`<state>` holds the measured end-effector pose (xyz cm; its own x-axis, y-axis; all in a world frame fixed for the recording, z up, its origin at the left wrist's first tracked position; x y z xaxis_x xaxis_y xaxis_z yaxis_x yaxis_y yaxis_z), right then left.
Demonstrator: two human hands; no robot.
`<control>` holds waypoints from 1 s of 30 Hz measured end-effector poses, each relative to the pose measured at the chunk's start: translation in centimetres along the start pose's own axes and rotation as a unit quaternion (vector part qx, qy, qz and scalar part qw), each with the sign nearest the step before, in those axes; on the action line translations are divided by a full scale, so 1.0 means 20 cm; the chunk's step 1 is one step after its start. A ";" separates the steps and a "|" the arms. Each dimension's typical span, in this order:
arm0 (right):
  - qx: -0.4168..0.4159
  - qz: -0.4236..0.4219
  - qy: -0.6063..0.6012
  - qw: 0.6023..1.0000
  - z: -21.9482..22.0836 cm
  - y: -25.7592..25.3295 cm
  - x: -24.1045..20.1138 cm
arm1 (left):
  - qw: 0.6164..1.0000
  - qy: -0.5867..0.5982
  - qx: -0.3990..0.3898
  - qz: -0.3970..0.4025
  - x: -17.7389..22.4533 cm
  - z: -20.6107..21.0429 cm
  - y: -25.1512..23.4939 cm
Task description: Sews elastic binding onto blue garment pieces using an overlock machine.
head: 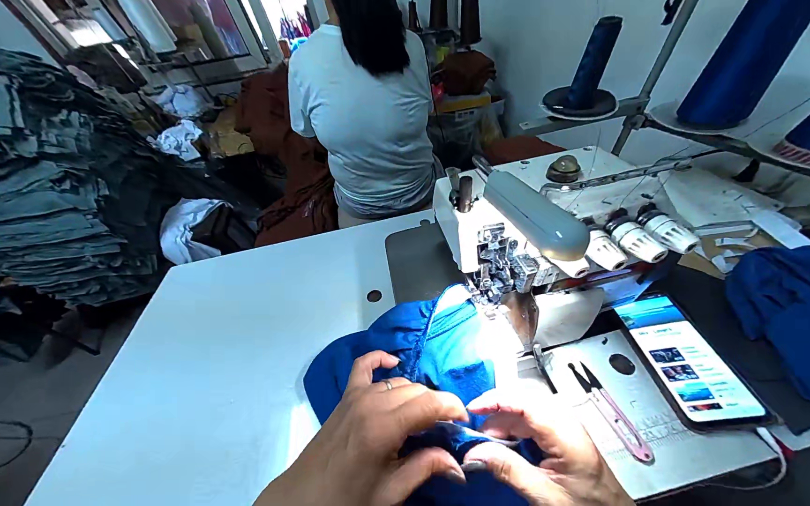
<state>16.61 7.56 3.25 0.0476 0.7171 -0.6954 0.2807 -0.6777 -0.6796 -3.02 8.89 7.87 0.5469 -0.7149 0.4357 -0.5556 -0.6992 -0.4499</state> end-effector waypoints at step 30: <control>-0.025 -0.078 0.081 0.993 0.06 -0.01 0.03 | 0.989 0.147 0.004 -0.022 -0.10 -0.01 0.07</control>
Point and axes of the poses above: each hand's wrist, its own y-axis away from the middle knuckle, its own z-axis out of the palm, x = y × z, the point moved 4 cm from there along -y, towards the middle knuckle, and after that the axes turned 8 degrees about -z, right-handed, at the moved point
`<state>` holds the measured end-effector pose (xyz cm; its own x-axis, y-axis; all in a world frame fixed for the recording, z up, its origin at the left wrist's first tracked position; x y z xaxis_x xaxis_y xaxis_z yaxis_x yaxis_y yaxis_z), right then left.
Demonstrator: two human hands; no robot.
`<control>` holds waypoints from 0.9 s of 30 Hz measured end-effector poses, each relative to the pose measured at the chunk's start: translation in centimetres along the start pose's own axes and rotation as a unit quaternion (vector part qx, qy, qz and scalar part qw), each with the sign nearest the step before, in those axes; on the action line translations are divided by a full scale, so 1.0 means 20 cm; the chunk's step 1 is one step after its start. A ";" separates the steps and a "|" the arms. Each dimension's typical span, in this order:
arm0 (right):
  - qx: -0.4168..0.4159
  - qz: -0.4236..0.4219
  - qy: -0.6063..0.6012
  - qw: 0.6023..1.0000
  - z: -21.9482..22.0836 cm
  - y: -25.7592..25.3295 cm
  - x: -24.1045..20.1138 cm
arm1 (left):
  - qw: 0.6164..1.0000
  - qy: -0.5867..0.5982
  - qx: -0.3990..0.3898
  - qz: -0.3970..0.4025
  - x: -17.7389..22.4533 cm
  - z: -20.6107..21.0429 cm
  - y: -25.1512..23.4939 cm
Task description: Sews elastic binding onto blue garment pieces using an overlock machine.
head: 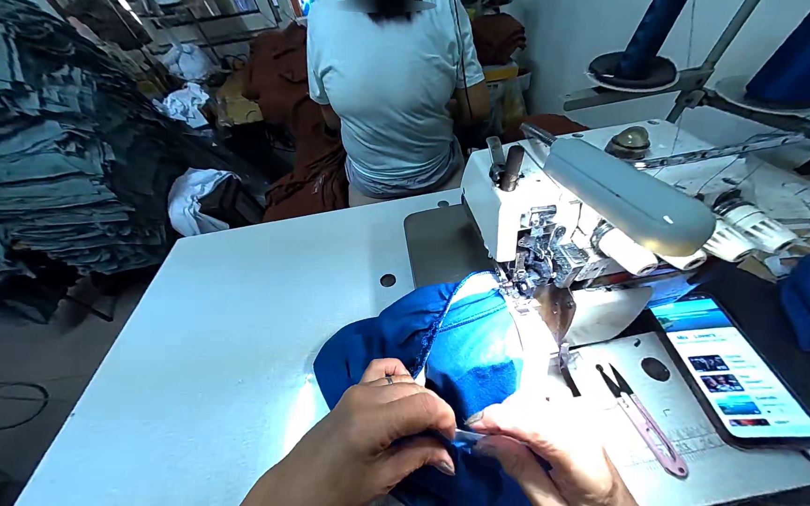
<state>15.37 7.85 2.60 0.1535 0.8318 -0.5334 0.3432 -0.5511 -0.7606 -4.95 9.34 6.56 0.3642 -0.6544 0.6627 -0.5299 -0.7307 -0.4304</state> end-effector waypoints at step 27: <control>-0.122 0.013 0.129 0.984 0.05 -0.04 -0.15 | 0.997 -0.071 -0.008 0.010 -0.01 -0.02 0.04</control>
Point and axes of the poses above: each hand's wrist, its own y-axis away from the middle knuckle, its own z-axis out of the palm, x = y × z, the point moved 4 cm from there along -y, towards the middle knuckle, and after that the axes turned 8 degrees about -z, right-handed, at the moved point
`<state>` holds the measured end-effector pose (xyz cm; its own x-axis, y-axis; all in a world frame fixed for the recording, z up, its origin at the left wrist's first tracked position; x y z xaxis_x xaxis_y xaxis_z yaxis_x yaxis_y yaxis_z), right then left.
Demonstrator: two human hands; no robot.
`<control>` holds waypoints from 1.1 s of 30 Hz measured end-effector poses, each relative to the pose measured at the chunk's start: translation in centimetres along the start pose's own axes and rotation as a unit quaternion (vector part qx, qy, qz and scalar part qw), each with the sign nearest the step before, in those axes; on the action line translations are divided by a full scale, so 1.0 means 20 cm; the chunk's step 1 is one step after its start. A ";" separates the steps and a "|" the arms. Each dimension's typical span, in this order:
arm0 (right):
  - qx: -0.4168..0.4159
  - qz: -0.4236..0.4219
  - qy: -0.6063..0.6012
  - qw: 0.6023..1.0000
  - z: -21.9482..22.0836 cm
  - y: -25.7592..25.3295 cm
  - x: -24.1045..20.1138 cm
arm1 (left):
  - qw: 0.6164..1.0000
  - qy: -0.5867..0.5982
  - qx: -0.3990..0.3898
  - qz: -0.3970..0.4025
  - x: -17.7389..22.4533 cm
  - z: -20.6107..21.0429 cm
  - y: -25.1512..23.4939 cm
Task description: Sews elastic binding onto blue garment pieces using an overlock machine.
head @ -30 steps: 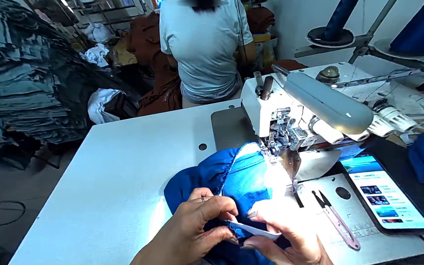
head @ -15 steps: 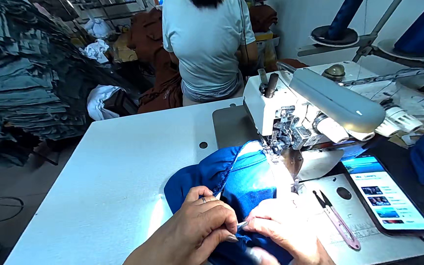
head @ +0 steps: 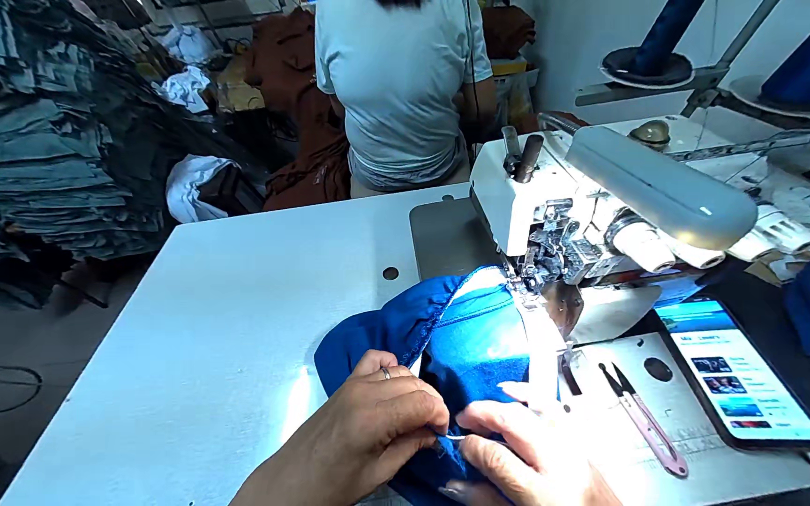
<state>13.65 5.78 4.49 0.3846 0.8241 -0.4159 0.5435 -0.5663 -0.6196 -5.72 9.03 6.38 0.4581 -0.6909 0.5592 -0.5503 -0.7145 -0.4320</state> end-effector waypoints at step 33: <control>0.082 0.103 -0.190 0.973 0.04 0.09 0.12 | 0.977 0.191 -0.034 -0.093 -0.04 0.07 0.02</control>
Point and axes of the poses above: each hand's wrist, its own y-axis away from the middle knuckle, its own z-axis out of the palm, x = y × z, the point moved 4 cm from there along -y, towards the middle knuckle, and after that the axes turned 8 degrees about -z, right-handed, at the moved point
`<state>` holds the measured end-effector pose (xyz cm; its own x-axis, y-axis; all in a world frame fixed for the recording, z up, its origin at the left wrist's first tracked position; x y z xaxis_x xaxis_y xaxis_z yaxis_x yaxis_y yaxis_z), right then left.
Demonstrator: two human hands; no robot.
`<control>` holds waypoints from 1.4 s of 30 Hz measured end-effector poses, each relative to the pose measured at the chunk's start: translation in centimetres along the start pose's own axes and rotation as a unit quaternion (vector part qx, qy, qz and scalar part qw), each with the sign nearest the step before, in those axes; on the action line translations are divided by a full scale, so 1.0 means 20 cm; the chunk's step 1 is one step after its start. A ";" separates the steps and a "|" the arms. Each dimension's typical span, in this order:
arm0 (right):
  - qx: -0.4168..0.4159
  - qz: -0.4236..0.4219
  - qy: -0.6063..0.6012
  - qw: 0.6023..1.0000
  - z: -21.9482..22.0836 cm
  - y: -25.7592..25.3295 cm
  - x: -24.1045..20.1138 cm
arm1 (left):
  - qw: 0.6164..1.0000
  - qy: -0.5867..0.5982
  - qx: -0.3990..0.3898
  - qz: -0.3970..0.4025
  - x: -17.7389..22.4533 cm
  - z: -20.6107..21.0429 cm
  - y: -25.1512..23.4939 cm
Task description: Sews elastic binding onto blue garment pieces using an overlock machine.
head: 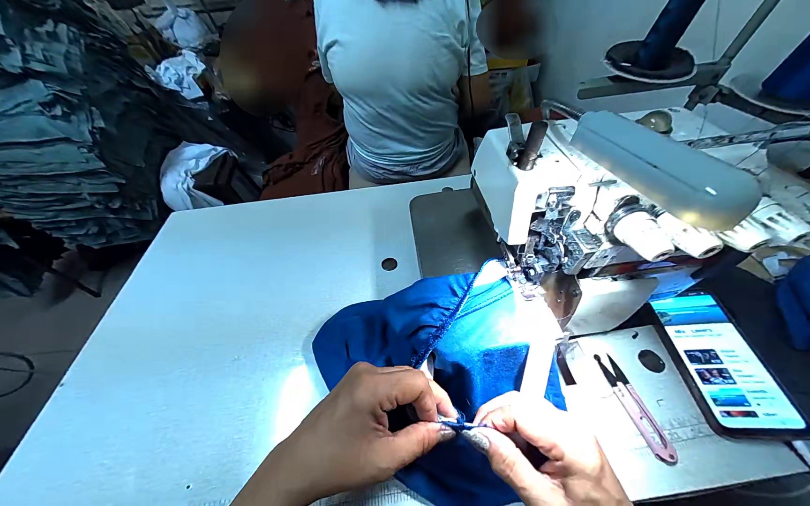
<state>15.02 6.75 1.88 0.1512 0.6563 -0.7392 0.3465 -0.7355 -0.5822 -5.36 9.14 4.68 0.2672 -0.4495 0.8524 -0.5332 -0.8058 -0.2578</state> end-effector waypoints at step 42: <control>0.078 0.024 0.044 0.996 0.02 0.02 0.01 | 0.996 -0.015 0.090 0.012 0.00 0.04 0.06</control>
<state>14.75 6.45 1.42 0.2470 0.6269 -0.7389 0.1899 -0.7790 -0.5975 -5.37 7.99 3.99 0.2813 -0.4785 0.8318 -0.3887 -0.8493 -0.3571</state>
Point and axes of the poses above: each hand's wrist, its own y-axis away from the middle knuckle, its own z-axis out of the palm, x = y × z, the point moved 4 cm from there along -y, towards the middle knuckle, and after that the axes turned 8 degrees about -z, right-handed, at the moved point
